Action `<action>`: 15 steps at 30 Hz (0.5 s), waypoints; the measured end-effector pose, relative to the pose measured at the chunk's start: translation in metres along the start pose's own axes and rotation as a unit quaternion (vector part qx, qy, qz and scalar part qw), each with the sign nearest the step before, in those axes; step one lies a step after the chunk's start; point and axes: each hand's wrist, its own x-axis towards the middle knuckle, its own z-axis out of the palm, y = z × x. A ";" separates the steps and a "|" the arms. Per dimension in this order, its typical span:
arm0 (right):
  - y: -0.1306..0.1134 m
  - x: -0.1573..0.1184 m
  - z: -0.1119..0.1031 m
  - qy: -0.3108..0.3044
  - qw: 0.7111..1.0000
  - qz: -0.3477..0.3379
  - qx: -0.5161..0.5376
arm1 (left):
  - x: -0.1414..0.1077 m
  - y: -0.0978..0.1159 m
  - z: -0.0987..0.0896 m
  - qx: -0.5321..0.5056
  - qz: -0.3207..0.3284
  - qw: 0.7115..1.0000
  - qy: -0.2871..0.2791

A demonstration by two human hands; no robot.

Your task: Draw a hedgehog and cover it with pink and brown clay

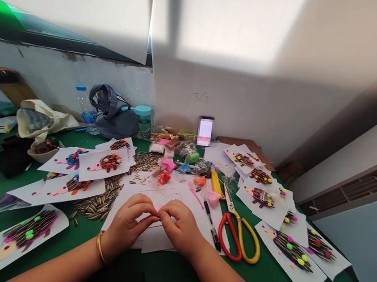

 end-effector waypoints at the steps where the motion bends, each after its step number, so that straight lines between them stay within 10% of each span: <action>1: 0.000 0.000 0.000 -0.005 1.000 0.008 0.009 | 0.000 0.001 0.000 0.001 0.003 1.000 0.000; 15: 0.003 0.001 0.002 -0.024 0.994 0.080 0.064 | 0.000 -0.001 0.000 0.030 0.085 0.995 0.039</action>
